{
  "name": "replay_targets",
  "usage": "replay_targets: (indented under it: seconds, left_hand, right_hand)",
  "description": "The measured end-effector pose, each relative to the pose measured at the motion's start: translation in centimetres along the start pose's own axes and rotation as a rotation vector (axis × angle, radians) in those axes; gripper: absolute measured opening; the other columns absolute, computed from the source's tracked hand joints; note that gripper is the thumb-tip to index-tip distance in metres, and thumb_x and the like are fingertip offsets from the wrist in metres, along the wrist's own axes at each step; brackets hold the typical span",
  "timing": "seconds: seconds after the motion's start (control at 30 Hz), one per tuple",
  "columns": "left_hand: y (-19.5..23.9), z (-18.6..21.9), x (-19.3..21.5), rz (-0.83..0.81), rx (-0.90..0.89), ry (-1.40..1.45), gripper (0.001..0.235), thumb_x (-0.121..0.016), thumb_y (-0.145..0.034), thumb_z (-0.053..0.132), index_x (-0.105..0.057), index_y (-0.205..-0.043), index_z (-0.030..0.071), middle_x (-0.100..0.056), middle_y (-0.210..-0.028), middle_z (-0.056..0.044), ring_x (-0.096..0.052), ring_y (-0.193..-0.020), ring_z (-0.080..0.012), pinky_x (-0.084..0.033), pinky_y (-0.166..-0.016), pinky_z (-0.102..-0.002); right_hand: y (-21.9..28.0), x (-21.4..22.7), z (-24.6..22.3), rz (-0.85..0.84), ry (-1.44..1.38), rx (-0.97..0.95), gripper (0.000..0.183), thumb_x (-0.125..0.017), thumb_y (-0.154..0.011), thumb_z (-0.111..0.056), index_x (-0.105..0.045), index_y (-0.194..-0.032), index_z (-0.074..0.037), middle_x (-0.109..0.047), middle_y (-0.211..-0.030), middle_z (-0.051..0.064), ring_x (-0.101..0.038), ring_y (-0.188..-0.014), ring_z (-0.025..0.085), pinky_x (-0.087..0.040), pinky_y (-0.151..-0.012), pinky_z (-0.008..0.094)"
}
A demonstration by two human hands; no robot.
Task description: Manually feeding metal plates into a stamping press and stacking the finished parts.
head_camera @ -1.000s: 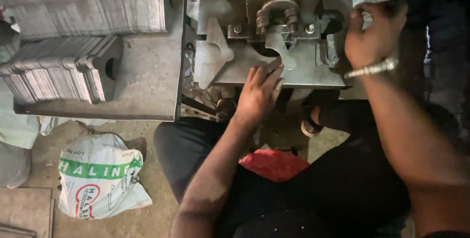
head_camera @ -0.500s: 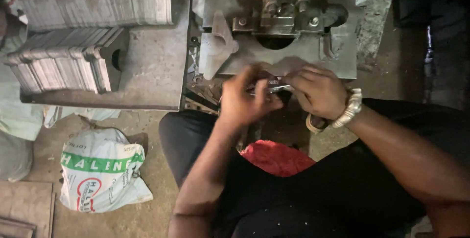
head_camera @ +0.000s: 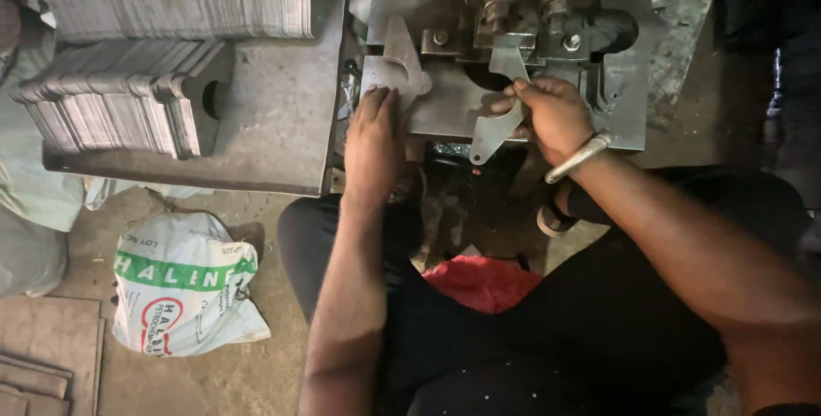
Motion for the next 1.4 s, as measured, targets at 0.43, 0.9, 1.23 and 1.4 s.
replay_targets:
  seconds: [0.43, 0.9, 1.23, 1.4]
  left_hand:
    - [-1.0, 4.5, 4.2, -0.031, -0.071, 0.216, 0.040, -0.068, -0.090, 0.004, -0.067, -0.130, 0.004, -0.066, -0.118, -0.019, -0.063, -0.111, -0.0387, -0.052, -0.096, -0.045]
    - [1.5, 11.9, -7.6, -0.171, -0.185, 0.291, 0.045, -0.074, -0.095, 0.017, -0.064, -0.138, 0.006, -0.060, -0.112, -0.018, -0.056, -0.105, -0.0380, -0.050, -0.097, -0.047]
    - [1.1, 12.9, -6.0, -0.042, -0.255, 0.236, 0.046, -0.071, -0.097, 0.015, -0.059, -0.139, 0.001, -0.059, -0.116, -0.018, -0.057, -0.109, -0.0374, -0.049, -0.100, -0.047]
    - [0.9, 13.0, -5.6, -0.027, -0.252, 0.272, 0.046, -0.073, -0.095, 0.012, -0.060, -0.139, 0.002, -0.058, -0.114, -0.019, -0.057, -0.105, -0.0384, -0.051, -0.097, -0.046]
  right_hand:
    - [0.8, -0.3, -0.5, -0.045, -0.032, 0.047, 0.016, -0.057, -0.107, -0.021, -0.066, -0.107, -0.008, -0.076, -0.100, 0.005, -0.073, -0.088, 0.015, -0.058, -0.070, 0.027]
    - [8.2, 12.9, -9.7, 0.405, 0.794, 0.453, 0.015, -0.070, -0.107, -0.009, -0.073, -0.119, 0.000, -0.077, -0.108, 0.014, -0.074, -0.094, 0.021, -0.058, -0.082, 0.036]
    - [-0.8, 19.2, -11.2, 0.595, 0.842, 0.545, 0.011, -0.080, -0.099, -0.016, -0.080, -0.109, -0.012, -0.078, -0.110, 0.010, -0.075, -0.100, 0.022, -0.060, -0.089, 0.034]
    - [3.1, 14.6, -13.2, 0.718, 1.222, 0.863, 0.008, -0.085, -0.097, -0.010, -0.080, -0.104, -0.010, -0.075, -0.116, 0.016, -0.067, -0.109, 0.035, -0.054, -0.093, 0.043]
Point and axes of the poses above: each hand's wrist, its own y-axis away from the middle knuckle, its own x-axis out of the back of the hand, z = x × y, the point moved 10 cm from there along -y, towards the middle knuckle
